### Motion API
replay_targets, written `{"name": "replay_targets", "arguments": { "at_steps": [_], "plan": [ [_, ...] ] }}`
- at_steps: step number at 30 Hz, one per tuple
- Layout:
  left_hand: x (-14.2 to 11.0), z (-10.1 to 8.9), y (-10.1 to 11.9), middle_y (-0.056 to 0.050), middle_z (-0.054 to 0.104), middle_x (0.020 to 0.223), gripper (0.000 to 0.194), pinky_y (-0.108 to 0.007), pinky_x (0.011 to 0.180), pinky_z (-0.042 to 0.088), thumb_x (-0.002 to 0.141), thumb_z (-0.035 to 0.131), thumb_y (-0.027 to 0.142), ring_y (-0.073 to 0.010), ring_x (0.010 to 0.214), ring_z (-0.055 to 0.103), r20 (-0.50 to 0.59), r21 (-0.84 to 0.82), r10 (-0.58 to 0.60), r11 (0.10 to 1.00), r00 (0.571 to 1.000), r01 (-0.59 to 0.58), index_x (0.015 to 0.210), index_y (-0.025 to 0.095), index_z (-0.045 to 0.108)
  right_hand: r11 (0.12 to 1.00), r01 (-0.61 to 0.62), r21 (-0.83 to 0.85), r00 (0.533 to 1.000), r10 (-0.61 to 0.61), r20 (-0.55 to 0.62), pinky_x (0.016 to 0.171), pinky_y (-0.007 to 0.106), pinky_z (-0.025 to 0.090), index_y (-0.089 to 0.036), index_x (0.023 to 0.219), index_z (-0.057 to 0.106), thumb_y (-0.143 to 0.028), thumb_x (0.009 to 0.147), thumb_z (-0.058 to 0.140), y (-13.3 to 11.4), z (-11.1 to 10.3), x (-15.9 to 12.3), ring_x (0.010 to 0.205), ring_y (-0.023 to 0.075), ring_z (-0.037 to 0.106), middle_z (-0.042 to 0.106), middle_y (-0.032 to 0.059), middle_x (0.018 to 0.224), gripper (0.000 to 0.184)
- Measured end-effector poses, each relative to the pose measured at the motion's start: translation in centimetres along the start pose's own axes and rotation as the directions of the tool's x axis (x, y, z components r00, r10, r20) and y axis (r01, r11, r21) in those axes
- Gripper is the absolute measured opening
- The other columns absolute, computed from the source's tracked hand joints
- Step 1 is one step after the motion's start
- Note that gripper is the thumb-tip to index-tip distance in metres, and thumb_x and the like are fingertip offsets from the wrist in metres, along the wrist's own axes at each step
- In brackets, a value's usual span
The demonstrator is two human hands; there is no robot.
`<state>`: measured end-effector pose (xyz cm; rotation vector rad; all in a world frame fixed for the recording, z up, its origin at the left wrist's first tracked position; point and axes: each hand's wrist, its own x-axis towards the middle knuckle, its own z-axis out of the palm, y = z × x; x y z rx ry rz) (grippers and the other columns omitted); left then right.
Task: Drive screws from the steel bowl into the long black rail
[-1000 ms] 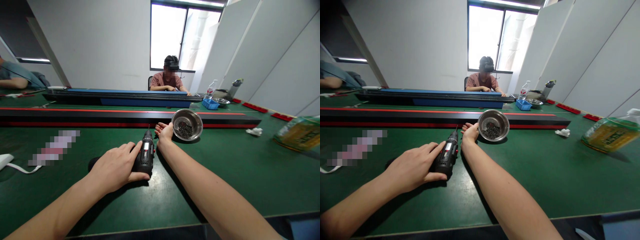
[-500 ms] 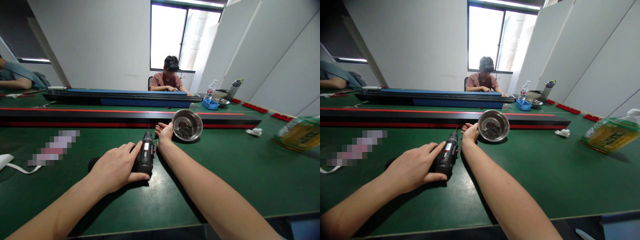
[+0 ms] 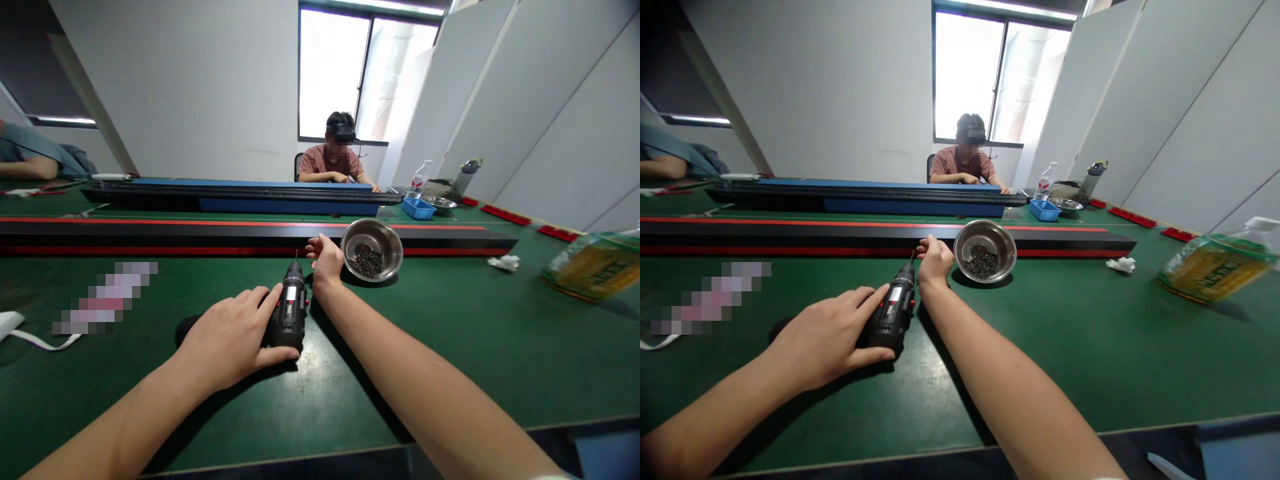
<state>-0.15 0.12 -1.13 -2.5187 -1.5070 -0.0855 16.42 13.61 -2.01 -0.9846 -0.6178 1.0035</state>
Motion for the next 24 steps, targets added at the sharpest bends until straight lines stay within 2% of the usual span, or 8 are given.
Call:
{"name": "replay_targets", "arguments": {
  "at_steps": [3, 5, 9, 13, 16, 18, 21, 24],
  "plan": [
    [-0.1, 0.0, 0.1, -0.018, 0.068, 0.141, 0.093, -0.047, 0.093, 0.058, 0.092, 0.051, 0.082, -0.0353, 0.113, 0.071, -0.008, 0.001, 0.000, 1.000, 1.000, 0.000, 0.160, 0.018, 0.046, 0.977, 0.199, -0.082, 0.974, -0.188, 0.123, 0.057, 0.024, 0.045, -0.017, 0.073, 0.069, -0.033, 0.094, 0.059, -1.9, -0.8, 0.4, 0.057, 0.0130, 0.058, 0.066, 0.0012, 0.066, 0.028],
    [-0.2, 0.0, 0.2, -0.018, 0.067, 0.142, 0.094, -0.048, 0.094, 0.058, 0.091, 0.051, 0.082, -0.0358, 0.114, 0.071, -0.016, -0.005, 0.003, 1.000, 1.000, -0.003, 0.159, 0.017, 0.046, 0.915, 0.338, -0.220, 0.939, -0.313, 0.140, 0.062, 0.025, 0.049, -0.018, 0.076, 0.071, -0.035, 0.096, 0.055, -3.5, -2.6, 1.2, 0.062, 0.0148, 0.061, 0.069, 0.0024, 0.071, 0.031],
    [-0.2, -0.1, 0.3, -0.018, 0.068, 0.141, 0.092, -0.047, 0.094, 0.057, 0.092, 0.051, 0.082, -0.0353, 0.114, 0.071, -0.026, -0.019, -0.001, 1.000, 1.000, 0.001, 0.158, 0.017, 0.047, 0.641, 0.509, -0.575, 0.847, -0.491, 0.203, 0.082, 0.029, 0.054, -0.019, 0.092, 0.079, -0.036, 0.100, 0.049, -6.2, -8.0, 3.9, 0.090, 0.0222, 0.072, 0.079, 0.0076, 0.093, 0.036],
    [-0.3, 0.1, 0.2, -0.017, 0.068, 0.141, 0.091, -0.045, 0.093, 0.056, 0.092, 0.049, 0.083, -0.0341, 0.113, 0.070, -0.024, -0.015, -0.006, 1.000, 1.000, 0.006, 0.158, 0.020, 0.048, 0.511, 0.430, -0.744, 0.895, -0.345, 0.281, 0.086, 0.032, 0.055, -0.015, 0.099, 0.083, -0.034, 0.098, 0.055, -7.6, -11.6, 6.4, 0.096, 0.0255, 0.074, 0.082, 0.0112, 0.102, 0.033],
    [-0.3, 0.3, 0.0, -0.017, 0.068, 0.143, 0.093, -0.045, 0.094, 0.055, 0.091, 0.048, 0.084, -0.0343, 0.114, 0.070, -0.031, -0.015, -0.002, 1.000, 1.000, 0.002, 0.158, 0.019, 0.048, 0.479, 0.411, -0.776, 0.912, -0.198, 0.360, 0.086, 0.031, 0.055, -0.014, 0.096, 0.084, -0.030, 0.099, 0.056, -8.2, -11.9, 6.9, 0.094, 0.0243, 0.075, 0.083, 0.0110, 0.101, 0.032],
    [-0.3, 0.4, -0.1, -0.017, 0.068, 0.144, 0.093, -0.045, 0.094, 0.055, 0.091, 0.049, 0.084, -0.0347, 0.115, 0.070, -0.035, -0.019, -0.003, 1.000, 0.999, 0.002, 0.158, 0.020, 0.049, 0.440, 0.429, -0.789, 0.903, -0.173, 0.394, 0.089, 0.031, 0.055, -0.015, 0.099, 0.084, -0.026, 0.099, 0.056, -8.5, -11.7, 6.8, 0.095, 0.0231, 0.076, 0.083, 0.0102, 0.104, 0.030],
    [-0.3, 0.4, -0.2, -0.017, 0.067, 0.145, 0.092, -0.046, 0.095, 0.055, 0.091, 0.050, 0.083, -0.0350, 0.116, 0.070, -0.035, -0.023, -0.006, 1.000, 0.999, 0.005, 0.157, 0.020, 0.050, 0.268, 0.466, -0.843, 0.882, -0.221, 0.417, 0.094, 0.032, 0.054, -0.017, 0.103, 0.085, -0.018, 0.094, 0.061, -8.8, -11.9, 6.3, 0.099, 0.0234, 0.076, 0.083, 0.0114, 0.109, 0.025],
    [-0.4, 0.3, -0.1, -0.017, 0.067, 0.146, 0.091, -0.047, 0.096, 0.055, 0.091, 0.050, 0.083, -0.0352, 0.117, 0.070, -0.029, -0.033, -0.008, 0.999, 1.000, 0.007, 0.157, 0.020, 0.050, 0.042, 0.467, -0.884, 0.876, -0.157, 0.455, 0.088, 0.032, 0.054, -0.017, 0.097, 0.085, -0.016, 0.086, 0.073, -8.9, -12.6, 6.0, 0.092, 0.0252, 0.076, 0.083, 0.0140, 0.101, 0.016]
  ]
}}
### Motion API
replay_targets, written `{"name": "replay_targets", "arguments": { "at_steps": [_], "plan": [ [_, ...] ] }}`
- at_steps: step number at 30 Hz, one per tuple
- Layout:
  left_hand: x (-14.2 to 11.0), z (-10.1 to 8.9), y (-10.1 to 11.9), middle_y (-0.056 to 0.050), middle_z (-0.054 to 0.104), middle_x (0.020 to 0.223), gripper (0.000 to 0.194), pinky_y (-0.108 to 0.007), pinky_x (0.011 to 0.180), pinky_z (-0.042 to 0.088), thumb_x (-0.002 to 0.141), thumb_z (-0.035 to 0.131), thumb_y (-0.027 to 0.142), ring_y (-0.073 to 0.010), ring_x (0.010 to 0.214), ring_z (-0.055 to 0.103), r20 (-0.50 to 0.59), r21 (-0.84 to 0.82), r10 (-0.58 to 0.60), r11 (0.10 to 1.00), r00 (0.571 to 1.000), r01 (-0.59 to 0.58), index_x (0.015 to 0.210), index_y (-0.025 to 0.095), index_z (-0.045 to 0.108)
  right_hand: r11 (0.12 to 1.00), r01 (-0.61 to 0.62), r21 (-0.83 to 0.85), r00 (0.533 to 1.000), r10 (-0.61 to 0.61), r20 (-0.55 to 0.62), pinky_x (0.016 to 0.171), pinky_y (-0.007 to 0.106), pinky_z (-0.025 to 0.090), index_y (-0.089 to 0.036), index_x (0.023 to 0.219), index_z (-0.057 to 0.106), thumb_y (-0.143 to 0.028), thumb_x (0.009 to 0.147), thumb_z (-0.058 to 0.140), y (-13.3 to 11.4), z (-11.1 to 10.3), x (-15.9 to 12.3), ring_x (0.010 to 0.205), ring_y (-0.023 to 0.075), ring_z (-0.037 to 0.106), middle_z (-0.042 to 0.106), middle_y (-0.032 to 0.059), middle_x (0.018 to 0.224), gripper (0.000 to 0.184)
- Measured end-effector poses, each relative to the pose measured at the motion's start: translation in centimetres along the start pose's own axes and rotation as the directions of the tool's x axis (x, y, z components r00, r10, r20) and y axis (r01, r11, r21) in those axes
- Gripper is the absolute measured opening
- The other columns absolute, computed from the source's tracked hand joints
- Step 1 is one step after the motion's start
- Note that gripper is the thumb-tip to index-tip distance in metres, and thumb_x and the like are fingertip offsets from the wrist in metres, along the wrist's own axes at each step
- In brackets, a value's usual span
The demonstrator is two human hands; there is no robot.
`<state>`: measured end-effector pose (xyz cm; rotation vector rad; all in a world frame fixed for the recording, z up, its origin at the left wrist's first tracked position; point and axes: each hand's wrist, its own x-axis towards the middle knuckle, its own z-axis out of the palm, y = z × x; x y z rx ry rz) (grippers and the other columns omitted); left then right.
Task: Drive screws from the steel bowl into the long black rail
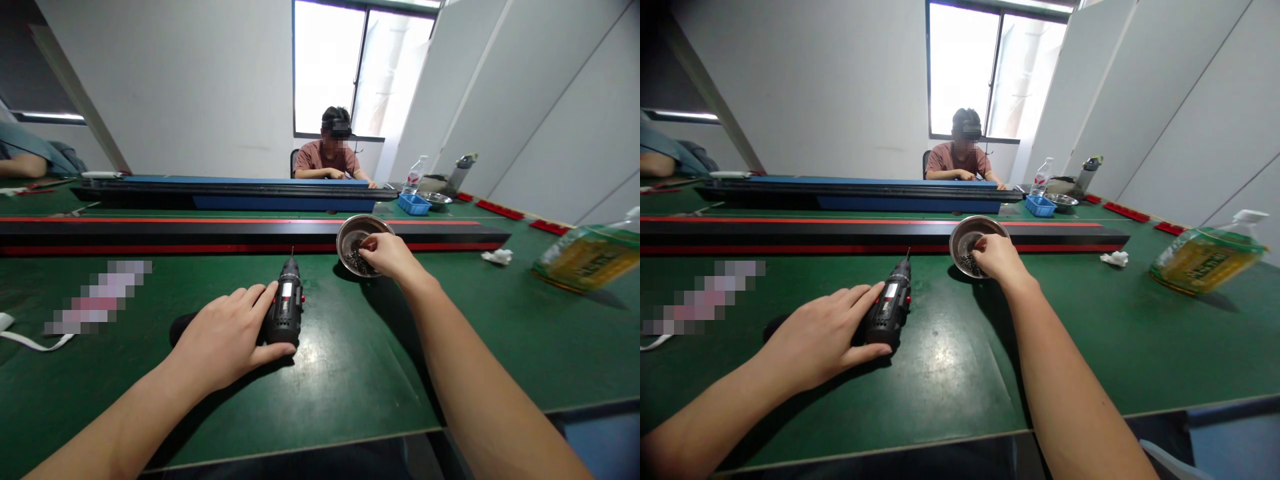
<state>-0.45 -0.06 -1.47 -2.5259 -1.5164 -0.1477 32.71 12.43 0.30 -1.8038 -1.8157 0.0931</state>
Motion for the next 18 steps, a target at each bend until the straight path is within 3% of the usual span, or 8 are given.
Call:
{"name": "replay_targets", "arguments": {
  "at_steps": [3, 6, 12, 18],
  "plan": [
    [-0.01, -0.04, 0.01, -0.017, 0.066, 0.147, 0.092, -0.047, 0.097, 0.055, 0.091, 0.050, 0.083, -0.0354, 0.117, 0.070, 0.008, -0.012, -0.006, 1.000, 1.000, 0.006, 0.158, 0.020, 0.050, 0.993, 0.020, -0.113, 0.995, -0.009, 0.099, 0.079, 0.031, 0.053, -0.017, 0.091, 0.085, -0.015, 0.080, 0.080, 0.63, 0.26, -0.26, 0.083, 0.0249, 0.075, 0.082, 0.0141, 0.093, 0.012],
    [0.01, -0.01, 0.01, -0.017, 0.066, 0.148, 0.093, -0.049, 0.099, 0.055, 0.091, 0.051, 0.083, -0.0358, 0.118, 0.069, 0.012, -0.019, -0.012, 1.000, 1.000, 0.012, 0.158, 0.020, 0.049, 0.992, 0.025, -0.124, 0.991, -0.008, 0.133, 0.073, 0.030, 0.052, -0.017, 0.091, 0.085, -0.011, 0.079, 0.080, 1.00, 0.66, -0.21, 0.079, 0.0235, 0.074, 0.082, 0.0133, 0.091, 0.014],
    [0.02, 0.08, 0.04, -0.016, 0.067, 0.146, 0.092, -0.049, 0.098, 0.055, 0.091, 0.052, 0.082, -0.0361, 0.117, 0.070, -0.008, -0.018, 0.000, 1.000, 1.000, -0.001, 0.157, 0.019, 0.050, 0.994, 0.012, -0.111, 0.994, 0.000, 0.109, 0.073, 0.029, 0.052, -0.017, 0.086, 0.085, -0.004, 0.078, 0.072, 0.86, 0.74, -0.10, 0.079, 0.0236, 0.074, 0.082, 0.0126, 0.087, 0.020],
    [-0.02, 0.12, 0.01, -0.016, 0.067, 0.147, 0.092, -0.047, 0.097, 0.055, 0.091, 0.049, 0.084, -0.0350, 0.117, 0.070, -0.009, -0.007, 0.005, 1.000, 1.000, -0.005, 0.157, 0.020, 0.050, 0.994, 0.029, -0.110, 0.998, -0.023, 0.054, 0.081, 0.031, 0.054, -0.016, 0.090, 0.086, -0.008, 0.086, 0.070, 0.52, 0.34, -0.10, 0.081, 0.0240, 0.075, 0.082, 0.0131, 0.087, 0.018]
  ]
}}
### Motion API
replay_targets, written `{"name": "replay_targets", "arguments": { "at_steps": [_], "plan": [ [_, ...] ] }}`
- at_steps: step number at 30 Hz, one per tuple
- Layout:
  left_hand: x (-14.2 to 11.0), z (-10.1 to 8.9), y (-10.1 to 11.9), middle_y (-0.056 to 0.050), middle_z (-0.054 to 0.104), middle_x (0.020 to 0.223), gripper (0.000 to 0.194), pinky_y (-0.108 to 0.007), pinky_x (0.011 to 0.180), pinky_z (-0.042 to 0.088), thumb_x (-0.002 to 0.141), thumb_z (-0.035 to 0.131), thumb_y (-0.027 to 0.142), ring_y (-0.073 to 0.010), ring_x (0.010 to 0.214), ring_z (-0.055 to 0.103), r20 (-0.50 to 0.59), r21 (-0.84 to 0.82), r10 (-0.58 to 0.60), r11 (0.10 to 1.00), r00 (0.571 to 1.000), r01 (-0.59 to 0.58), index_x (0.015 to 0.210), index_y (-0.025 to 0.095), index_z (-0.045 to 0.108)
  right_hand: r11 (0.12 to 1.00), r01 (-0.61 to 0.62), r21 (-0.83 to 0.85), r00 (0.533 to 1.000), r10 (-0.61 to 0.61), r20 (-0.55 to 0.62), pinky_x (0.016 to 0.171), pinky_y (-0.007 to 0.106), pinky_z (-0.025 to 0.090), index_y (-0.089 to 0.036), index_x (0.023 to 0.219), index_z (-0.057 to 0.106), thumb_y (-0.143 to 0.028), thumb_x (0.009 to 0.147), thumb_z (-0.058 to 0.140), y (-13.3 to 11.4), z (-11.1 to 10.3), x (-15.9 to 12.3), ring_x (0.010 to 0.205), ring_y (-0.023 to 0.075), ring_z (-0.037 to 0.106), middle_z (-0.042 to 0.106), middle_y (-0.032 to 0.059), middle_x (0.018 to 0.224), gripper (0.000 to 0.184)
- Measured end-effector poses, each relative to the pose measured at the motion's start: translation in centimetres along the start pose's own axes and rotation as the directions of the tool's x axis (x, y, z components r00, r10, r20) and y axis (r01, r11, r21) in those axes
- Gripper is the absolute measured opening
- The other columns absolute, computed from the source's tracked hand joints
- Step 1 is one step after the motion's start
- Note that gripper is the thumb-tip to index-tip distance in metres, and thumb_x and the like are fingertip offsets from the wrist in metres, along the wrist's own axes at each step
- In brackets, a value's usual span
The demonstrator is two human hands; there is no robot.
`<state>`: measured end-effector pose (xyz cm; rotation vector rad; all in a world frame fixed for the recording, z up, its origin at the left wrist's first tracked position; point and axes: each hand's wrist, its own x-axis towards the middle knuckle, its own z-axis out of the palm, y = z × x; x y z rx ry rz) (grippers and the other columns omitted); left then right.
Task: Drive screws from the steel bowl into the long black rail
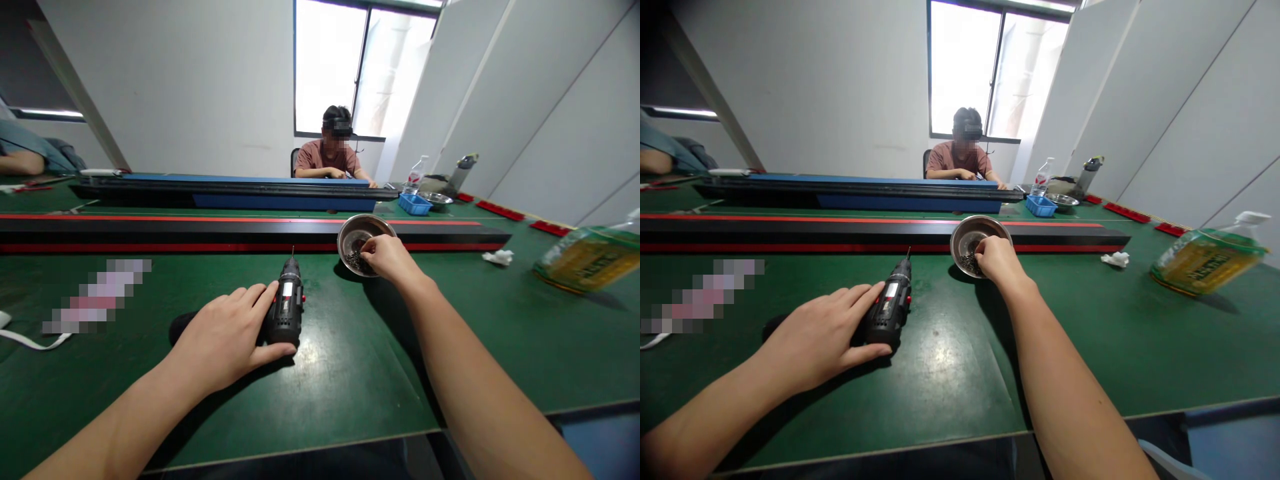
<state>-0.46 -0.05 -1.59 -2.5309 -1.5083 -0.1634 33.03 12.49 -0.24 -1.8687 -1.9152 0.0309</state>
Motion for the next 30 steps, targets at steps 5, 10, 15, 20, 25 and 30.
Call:
{"name": "replay_targets", "arguments": {
  "at_steps": [5, 10, 15, 20, 25, 30],
  "plan": [
    [-0.1, -0.1, 0.0, -0.017, 0.066, 0.148, 0.093, -0.048, 0.098, 0.056, 0.091, 0.050, 0.083, -0.0356, 0.119, 0.069, 0.002, 0.002, 0.001, 1.000, 1.000, -0.001, 0.159, 0.019, 0.048, 0.999, -0.005, 0.035, 0.999, 0.007, -0.053, 0.084, 0.032, 0.054, -0.016, 0.095, 0.086, -0.011, 0.089, 0.071, 0.0, -0.1, 0.0, 0.086, 0.0251, 0.076, 0.083, 0.0137, 0.092, 0.017],
    [-0.1, 0.0, 0.0, -0.017, 0.066, 0.148, 0.094, -0.049, 0.098, 0.057, 0.092, 0.049, 0.083, -0.0360, 0.119, 0.069, -0.002, 0.009, 0.007, 1.000, 1.000, -0.007, 0.159, 0.018, 0.048, 0.997, -0.012, 0.077, 0.997, 0.018, -0.077, 0.086, 0.033, 0.055, -0.016, 0.101, 0.086, -0.009, 0.089, 0.072, 0.1, 0.0, -0.1, 0.090, 0.0261, 0.077, 0.083, 0.0137, 0.097, 0.020],
    [-0.1, 0.2, 0.0, -0.018, 0.067, 0.148, 0.093, -0.049, 0.097, 0.058, 0.091, 0.051, 0.083, -0.0371, 0.121, 0.070, -0.021, 0.021, 0.018, 1.000, 1.000, -0.018, 0.159, 0.019, 0.049, 0.994, 0.021, 0.106, 0.992, -0.008, -0.128, 0.090, 0.034, 0.055, -0.017, 0.099, 0.086, -0.011, 0.091, 0.071, -0.3, -0.3, -0.2, 0.095, 0.0264, 0.078, 0.083, 0.0132, 0.101, 0.019],
    [-0.3, 0.2, -0.1, -0.020, 0.066, 0.149, 0.094, -0.050, 0.097, 0.059, 0.091, 0.051, 0.084, -0.0390, 0.124, 0.070, -0.028, 0.036, 0.030, 0.999, 0.999, -0.029, 0.159, 0.018, 0.049, 0.976, 0.048, 0.211, 0.971, 0.004, -0.240, 0.090, 0.034, 0.056, -0.018, 0.093, 0.085, -0.011, 0.088, 0.074, -1.9, -0.5, -0.3, 0.092, 0.0251, 0.078, 0.084, 0.0096, 0.097, 0.014],
    [-0.7, -0.1, 0.0, -0.021, 0.067, 0.147, 0.096, -0.050, 0.094, 0.060, 0.090, 0.050, 0.085, -0.0393, 0.123, 0.070, -0.018, 0.028, 0.052, 0.998, 0.999, -0.051, 0.160, 0.018, 0.048, 0.918, 0.174, 0.357, 0.937, -0.042, -0.348, 0.087, 0.033, 0.056, -0.018, 0.093, 0.083, -0.016, 0.093, 0.071, -3.6, -0.7, -0.5, 0.088, 0.0226, 0.077, 0.083, 0.0082, 0.097, 0.012],
    [-0.8, -0.4, 0.1, -0.021, 0.066, 0.148, 0.097, -0.050, 0.096, 0.060, 0.090, 0.051, 0.085, -0.0390, 0.124, 0.070, 0.007, 0.020, 0.045, 0.999, 0.999, -0.045, 0.160, 0.019, 0.047, 0.874, 0.271, 0.404, 0.928, -0.126, -0.351, 0.085, 0.033, 0.055, -0.017, 0.093, 0.082, -0.023, 0.096, 0.072, -5.0, 0.0, -1.0, 0.085, 0.0223, 0.075, 0.083, 0.0091, 0.095, 0.012]
  ]
}}
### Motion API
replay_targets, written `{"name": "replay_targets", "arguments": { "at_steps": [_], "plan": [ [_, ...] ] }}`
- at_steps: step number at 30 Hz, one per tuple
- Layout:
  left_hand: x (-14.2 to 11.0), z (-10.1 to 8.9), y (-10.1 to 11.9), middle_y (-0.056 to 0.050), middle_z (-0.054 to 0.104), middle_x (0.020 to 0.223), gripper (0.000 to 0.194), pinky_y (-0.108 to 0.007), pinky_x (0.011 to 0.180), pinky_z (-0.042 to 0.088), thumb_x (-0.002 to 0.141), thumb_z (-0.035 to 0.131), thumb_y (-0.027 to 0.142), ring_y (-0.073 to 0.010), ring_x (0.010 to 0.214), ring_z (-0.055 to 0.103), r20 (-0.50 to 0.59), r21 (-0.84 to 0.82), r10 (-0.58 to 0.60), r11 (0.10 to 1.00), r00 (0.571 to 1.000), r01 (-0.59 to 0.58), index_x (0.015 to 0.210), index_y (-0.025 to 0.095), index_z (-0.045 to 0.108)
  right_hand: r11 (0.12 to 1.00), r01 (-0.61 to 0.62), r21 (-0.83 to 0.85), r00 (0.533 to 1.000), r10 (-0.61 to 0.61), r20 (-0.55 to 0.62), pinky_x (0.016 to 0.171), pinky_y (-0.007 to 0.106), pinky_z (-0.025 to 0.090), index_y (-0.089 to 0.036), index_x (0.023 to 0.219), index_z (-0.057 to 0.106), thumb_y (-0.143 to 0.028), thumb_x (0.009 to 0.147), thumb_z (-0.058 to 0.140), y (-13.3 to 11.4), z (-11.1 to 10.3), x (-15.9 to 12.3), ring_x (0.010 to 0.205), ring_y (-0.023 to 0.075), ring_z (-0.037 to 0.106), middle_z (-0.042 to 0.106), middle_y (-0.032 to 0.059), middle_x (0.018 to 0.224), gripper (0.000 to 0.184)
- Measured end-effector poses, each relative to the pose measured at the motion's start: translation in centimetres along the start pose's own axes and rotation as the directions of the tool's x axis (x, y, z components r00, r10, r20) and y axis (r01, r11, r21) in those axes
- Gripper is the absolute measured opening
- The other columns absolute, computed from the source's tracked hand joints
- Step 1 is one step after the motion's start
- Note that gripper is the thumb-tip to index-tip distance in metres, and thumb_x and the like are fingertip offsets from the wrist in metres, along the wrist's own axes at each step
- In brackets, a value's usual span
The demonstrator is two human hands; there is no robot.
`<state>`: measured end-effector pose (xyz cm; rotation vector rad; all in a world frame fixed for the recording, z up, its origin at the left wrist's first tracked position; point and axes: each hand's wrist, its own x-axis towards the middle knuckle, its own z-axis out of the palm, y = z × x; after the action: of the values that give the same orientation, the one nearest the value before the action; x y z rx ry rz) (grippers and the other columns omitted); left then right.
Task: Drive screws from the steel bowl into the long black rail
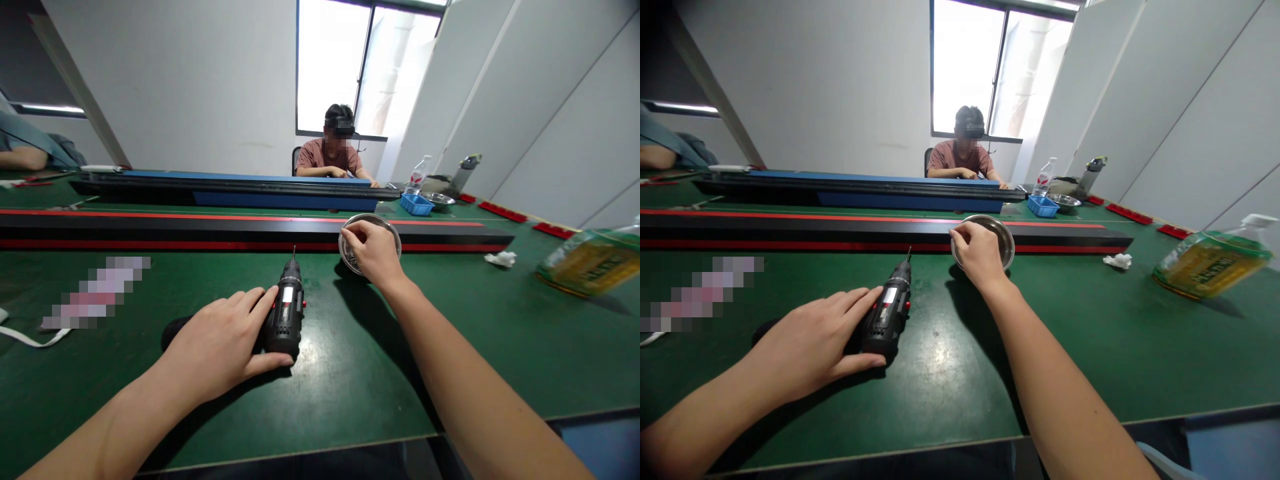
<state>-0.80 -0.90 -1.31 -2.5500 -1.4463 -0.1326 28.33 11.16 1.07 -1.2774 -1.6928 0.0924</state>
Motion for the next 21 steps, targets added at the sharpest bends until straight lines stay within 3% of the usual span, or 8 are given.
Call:
{"name": "replay_targets", "arguments": {
  "at_steps": [8, 12, 21],
  "plan": [
    [0.3, -0.1, 0.2, -0.021, 0.066, 0.149, 0.096, -0.052, 0.097, 0.060, 0.088, 0.057, 0.083, -0.0402, 0.126, 0.069, 0.009, -0.030, -0.011, 0.999, 1.000, 0.011, 0.159, 0.019, 0.048, 0.978, 0.002, 0.209, 0.979, -0.044, 0.197, 0.086, 0.032, 0.057, -0.021, 0.096, 0.083, -0.018, 0.096, 0.073, -3.2, 4.1, -1.3, 0.089, 0.0215, 0.078, 0.084, 0.0064, 0.098, 0.011],
    [0.4, -0.4, 0.3, -0.020, 0.067, 0.148, 0.096, -0.052, 0.099, 0.060, 0.086, 0.061, 0.081, -0.0396, 0.125, 0.070, 0.034, -0.057, -0.020, 0.998, 0.999, 0.022, 0.158, 0.019, 0.050, 0.975, -0.072, 0.211, 0.966, 0.015, 0.259, 0.087, 0.031, 0.057, -0.021, 0.094, 0.083, -0.016, 0.095, 0.073, -3.7, 6.6, -0.8, 0.093, 0.0216, 0.078, 0.084, 0.0064, 0.099, 0.011],
    [0.1, -0.4, 0.2, -0.020, 0.068, 0.147, 0.098, -0.052, 0.097, 0.060, 0.083, 0.065, 0.082, -0.0399, 0.124, 0.070, 0.029, -0.087, -0.029, 0.996, 0.999, 0.031, 0.157, 0.020, 0.051, 0.969, -0.215, 0.121, 0.968, 0.195, 0.155, 0.088, 0.032, 0.054, -0.018, 0.095, 0.083, -0.023, 0.098, 0.071, -1.6, 11.6, 0.5, 0.090, 0.0224, 0.076, 0.083, 0.0093, 0.097, 0.013]
  ]
}}
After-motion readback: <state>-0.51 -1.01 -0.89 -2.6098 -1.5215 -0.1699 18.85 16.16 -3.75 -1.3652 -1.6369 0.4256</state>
